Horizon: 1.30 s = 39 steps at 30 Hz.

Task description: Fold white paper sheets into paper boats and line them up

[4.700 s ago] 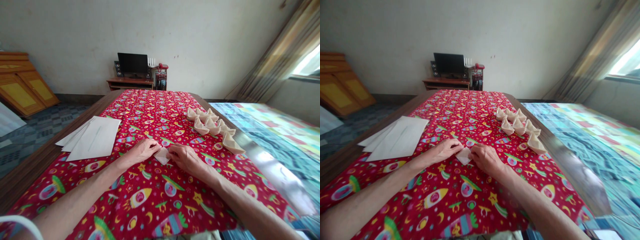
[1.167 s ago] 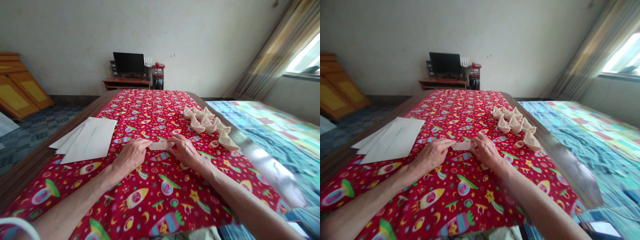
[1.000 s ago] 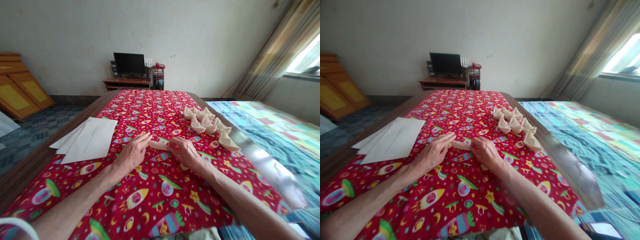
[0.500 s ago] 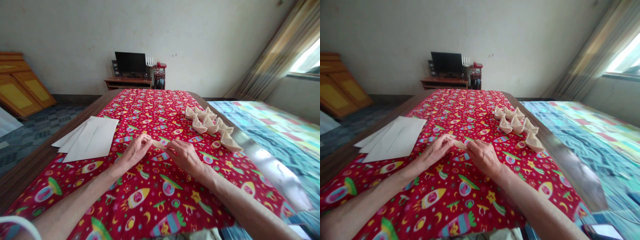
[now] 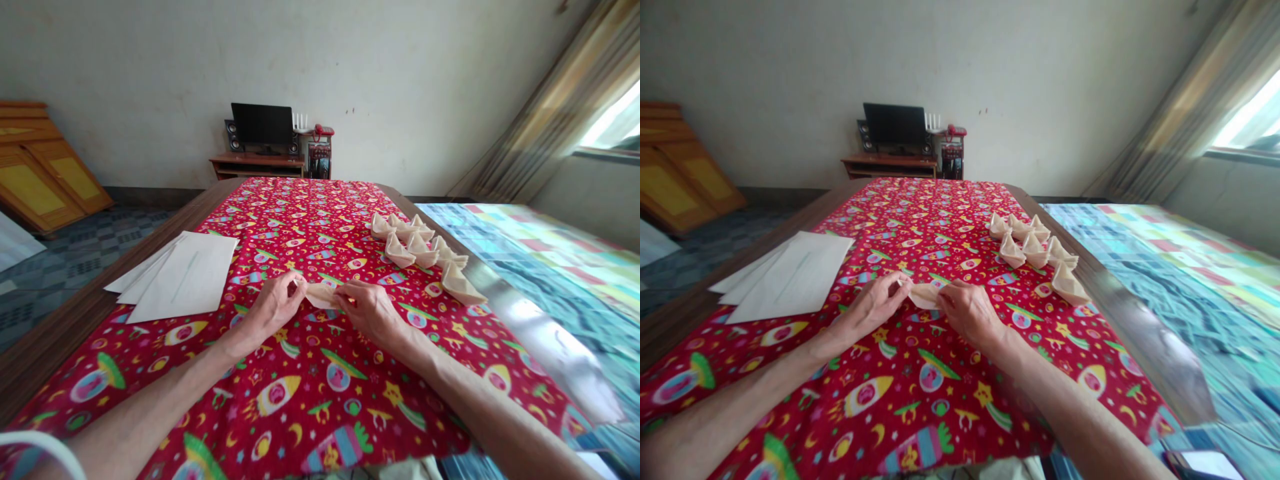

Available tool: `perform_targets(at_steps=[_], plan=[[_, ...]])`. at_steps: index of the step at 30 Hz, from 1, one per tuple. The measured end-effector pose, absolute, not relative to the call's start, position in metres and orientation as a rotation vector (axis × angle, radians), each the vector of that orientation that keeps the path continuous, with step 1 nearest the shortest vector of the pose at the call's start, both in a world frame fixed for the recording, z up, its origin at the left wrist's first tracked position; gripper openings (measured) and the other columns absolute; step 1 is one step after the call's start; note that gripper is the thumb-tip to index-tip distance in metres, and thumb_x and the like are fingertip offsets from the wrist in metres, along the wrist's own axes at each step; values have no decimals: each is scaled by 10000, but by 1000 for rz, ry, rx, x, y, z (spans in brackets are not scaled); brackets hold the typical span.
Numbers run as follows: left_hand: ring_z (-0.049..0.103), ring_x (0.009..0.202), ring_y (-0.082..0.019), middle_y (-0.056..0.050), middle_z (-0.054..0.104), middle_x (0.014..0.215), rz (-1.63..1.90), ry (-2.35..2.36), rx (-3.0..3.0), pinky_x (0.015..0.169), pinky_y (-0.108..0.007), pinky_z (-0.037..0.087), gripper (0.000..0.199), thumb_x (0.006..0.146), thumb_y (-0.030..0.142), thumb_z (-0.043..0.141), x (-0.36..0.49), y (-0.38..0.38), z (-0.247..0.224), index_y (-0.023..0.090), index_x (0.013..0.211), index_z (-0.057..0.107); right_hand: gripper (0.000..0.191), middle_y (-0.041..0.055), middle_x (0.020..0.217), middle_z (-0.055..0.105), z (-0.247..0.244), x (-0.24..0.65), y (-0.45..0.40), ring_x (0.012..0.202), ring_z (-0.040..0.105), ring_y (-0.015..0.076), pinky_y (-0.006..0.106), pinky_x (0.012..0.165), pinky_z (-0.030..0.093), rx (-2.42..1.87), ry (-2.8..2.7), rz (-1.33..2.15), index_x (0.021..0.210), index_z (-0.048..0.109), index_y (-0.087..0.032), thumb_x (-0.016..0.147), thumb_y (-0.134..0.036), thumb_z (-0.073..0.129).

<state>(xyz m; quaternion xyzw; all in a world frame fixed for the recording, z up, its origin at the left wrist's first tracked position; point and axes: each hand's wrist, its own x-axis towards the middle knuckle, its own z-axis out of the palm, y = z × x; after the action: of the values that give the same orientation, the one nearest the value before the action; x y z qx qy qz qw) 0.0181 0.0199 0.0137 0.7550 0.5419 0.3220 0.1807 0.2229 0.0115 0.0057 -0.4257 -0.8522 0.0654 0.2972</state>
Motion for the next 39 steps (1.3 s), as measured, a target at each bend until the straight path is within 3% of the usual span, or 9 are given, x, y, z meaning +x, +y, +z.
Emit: perform_targets(at_steps=[5, 9, 12, 19, 22, 25, 32, 36, 39], plan=[[606, 757, -172, -42, 644, 794, 980, 1384, 2211, 730, -266, 463, 263, 881, 346, 402, 21, 19, 13, 171, 799, 580, 209, 9, 655, 582, 7, 219, 10, 555, 483, 78, 184, 532, 317, -1097, -2270, 225, 698, 617, -155, 860, -167, 486], [606, 807, -180, -80, 622, 937, 1104, 1410, 2098, 764, -295, 482, 345, 857, 392, 453, 22, 21, 5, 132, 1070, 529, 219, 10, 668, 583, 11, 216, 6, 570, 498, 84, 188, 545, 328, -1128, -2175, 175, 710, 612, -163, 880, -199, 479], [628, 806, -181, -67, 640, 917, 1031, 1371, 1981, 762, -306, 499, 400, 863, 350, 431, 26, 19, 1, 126, 1192, 469, 204, 11, 688, 596, 9, 215, 2, 582, 513, 89, 190, 556, 343, -1108, -2135, 168, 744, 609, -173, 890, -212, 472], [642, 885, -209, -62, 687, 940, 950, 1354, 1971, 808, -328, 506, 377, 839, 252, 435, 34, 12, 2, 151, 1189, 532, 160, 6, 744, 638, 10, 211, -1, 616, 560, 105, 197, 580, 387, -1110, -2022, 326, 993, 534, -177, 887, -292, 501], [632, 956, -210, -81, 674, 1044, 957, 1330, 1976, 857, -329, 494, 389, 826, 225, 446, 33, 13, 2, 146, 1197, 532, 206, -34, 586, 563, 16, 212, 4, 505, 484, 89, 186, 488, 329, -1213, -1965, 496, 874, 580, -169, 890, -346, 476], [641, 936, -218, -102, 662, 1094, 931, 1314, 1966, 844, -338, 507, 400, 817, 224, 455, 31, 15, 4, 125, 1198, 530, 328, -35, 554, 516, 19, 212, 7, 496, 436, 78, 186, 464, 286, -1221, -2007, 629, 737, 610, -152, 905, -368, 428], [658, 875, -205, -76, 688, 976, 957, 1235, 1960, 784, -308, 529, 355, 792, 230, 477, 36, 9, 7, 140, 1123, 568, 203, -47, 512, 505, 8, 207, 7, 473, 418, 62, 177, 462, 265, -1242, -2075, 609, 641, 623, -151, 802, -227, 526], [661, 773, -177, -79, 672, 978, 901, 1180, 1794, 673, -286, 542, 475, 757, 208, 500, 37, 12, 2, 134, 1226, 474, 155, -44, 492, 506, 6, 209, 7, 454, 417, 60, 178, 459, 263, -1301, -2033, 485, 589, 587, -152, 733, -159, 530], [657, 790, -175, -105, 653, 1036, 900, 1108, 1615, 683, -287, 537, 549, 729, 213, 535, 36, 15, 0, 114, 1258, 426, 147, -37, 495, 522, 8, 211, 8, 456, 432, 63, 181, 460, 268, -1327, -2026, 474, 589, 590, -151, 725, -161, 532]])
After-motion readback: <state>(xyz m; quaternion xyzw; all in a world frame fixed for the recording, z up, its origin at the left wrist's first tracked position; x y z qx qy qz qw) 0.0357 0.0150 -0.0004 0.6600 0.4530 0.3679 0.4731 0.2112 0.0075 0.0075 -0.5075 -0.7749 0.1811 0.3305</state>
